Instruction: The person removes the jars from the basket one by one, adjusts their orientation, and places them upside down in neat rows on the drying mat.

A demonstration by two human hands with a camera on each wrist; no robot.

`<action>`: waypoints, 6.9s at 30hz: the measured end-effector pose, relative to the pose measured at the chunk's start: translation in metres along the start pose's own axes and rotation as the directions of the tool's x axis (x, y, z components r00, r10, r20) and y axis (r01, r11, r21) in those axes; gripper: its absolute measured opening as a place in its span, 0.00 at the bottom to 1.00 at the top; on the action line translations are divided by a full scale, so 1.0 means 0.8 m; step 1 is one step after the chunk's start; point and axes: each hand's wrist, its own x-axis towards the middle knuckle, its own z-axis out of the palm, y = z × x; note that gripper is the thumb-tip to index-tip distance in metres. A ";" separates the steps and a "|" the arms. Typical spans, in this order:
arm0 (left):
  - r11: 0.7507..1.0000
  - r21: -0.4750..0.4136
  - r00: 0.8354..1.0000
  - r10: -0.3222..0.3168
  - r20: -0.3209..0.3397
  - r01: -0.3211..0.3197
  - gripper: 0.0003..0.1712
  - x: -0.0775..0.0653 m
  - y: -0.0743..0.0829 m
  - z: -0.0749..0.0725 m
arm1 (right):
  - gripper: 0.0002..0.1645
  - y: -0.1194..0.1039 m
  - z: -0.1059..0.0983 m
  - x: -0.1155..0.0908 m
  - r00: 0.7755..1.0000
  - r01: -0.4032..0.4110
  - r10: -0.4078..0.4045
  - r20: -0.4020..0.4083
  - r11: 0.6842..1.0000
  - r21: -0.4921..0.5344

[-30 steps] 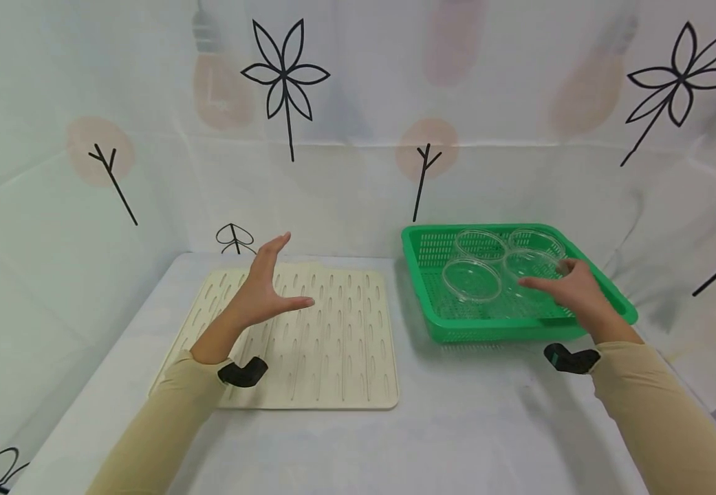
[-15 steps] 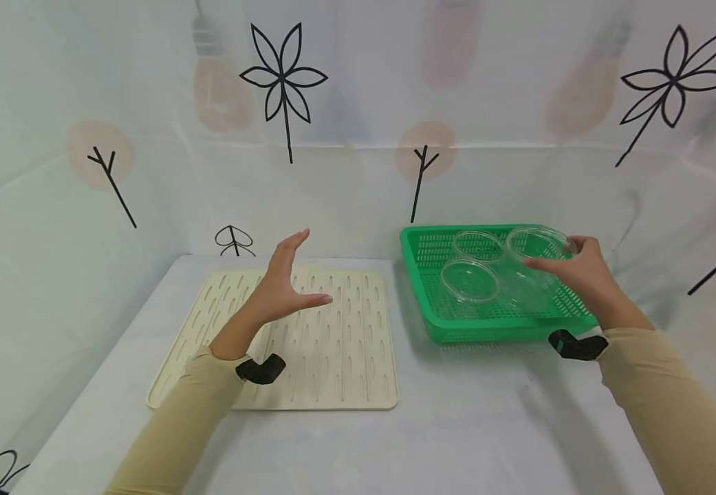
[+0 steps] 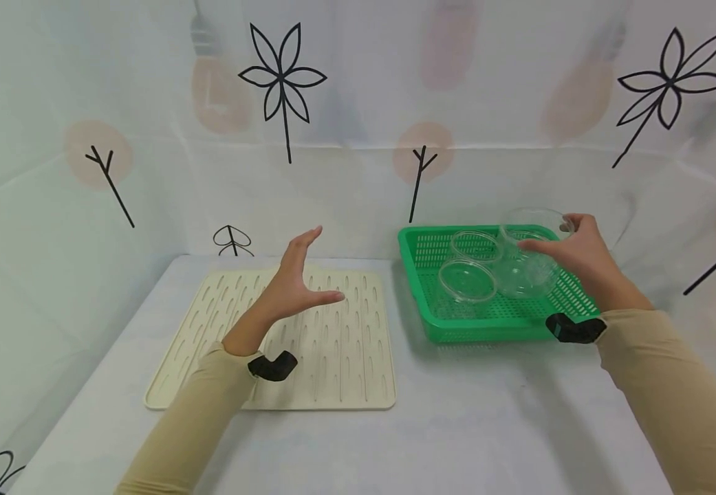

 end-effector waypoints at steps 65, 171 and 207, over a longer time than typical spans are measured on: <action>0.993 -0.064 0.994 0.099 0.049 -0.096 0.64 0.050 0.040 0.040 | 0.57 -0.166 0.126 -0.021 0.860 0.466 -0.421 0.288 0.879 -0.106; 0.873 -0.487 0.999 -0.016 0.049 0.038 0.54 0.007 -0.039 0.014 | 0.43 -0.129 0.253 -0.052 0.946 0.286 -0.301 -0.121 0.600 0.747; 0.974 -0.179 0.990 -0.138 0.006 0.137 0.53 0.001 -0.044 0.014 | 0.49 -0.160 0.248 -0.038 0.899 0.284 -0.436 0.030 0.634 0.720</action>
